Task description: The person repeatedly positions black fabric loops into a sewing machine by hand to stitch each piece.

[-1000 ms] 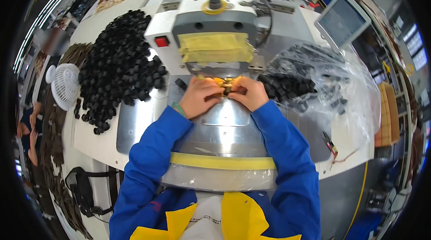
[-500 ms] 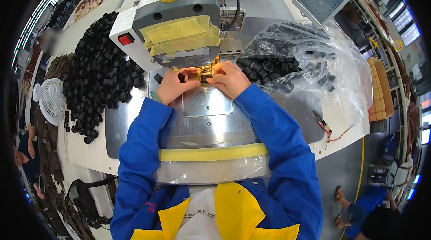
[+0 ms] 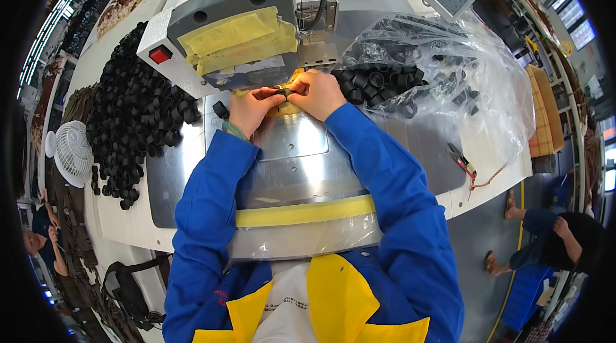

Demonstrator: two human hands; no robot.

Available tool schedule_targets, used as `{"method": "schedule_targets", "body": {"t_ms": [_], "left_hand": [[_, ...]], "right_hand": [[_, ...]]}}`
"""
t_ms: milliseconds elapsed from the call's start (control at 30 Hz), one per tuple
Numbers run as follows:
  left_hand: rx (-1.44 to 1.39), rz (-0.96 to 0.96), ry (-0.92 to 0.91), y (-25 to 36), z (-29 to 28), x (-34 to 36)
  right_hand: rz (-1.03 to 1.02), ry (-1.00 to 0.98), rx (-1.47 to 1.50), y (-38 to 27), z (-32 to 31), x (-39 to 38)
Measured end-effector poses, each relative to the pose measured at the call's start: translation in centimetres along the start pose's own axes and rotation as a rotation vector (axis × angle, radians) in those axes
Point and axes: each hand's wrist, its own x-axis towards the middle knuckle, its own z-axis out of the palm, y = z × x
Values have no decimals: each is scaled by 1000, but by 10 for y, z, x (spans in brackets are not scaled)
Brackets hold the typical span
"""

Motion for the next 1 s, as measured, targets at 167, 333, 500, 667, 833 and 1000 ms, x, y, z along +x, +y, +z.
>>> {"method": "schedule_targets", "body": {"t_ms": [167,333,500,667,833,1000], "left_hand": [[46,7,-4,-2,-1,0],[85,25,-29,-12,0,5],[85,34,-35,-17,1,7],[81,-5,-45,-13,-1,5],[57,47,9,-10,0,6],[42,18,-35,-8,-4,3]], "right_hand": [[-28,46,-9,1,4,-1],[-59,75,-16,7,7,-1],[-31,69,-22,7,8,-1],[-67,76,-22,8,8,-1],[-80,80,-18,9,9,0],[-60,90,-40,7,11,-1]]}}
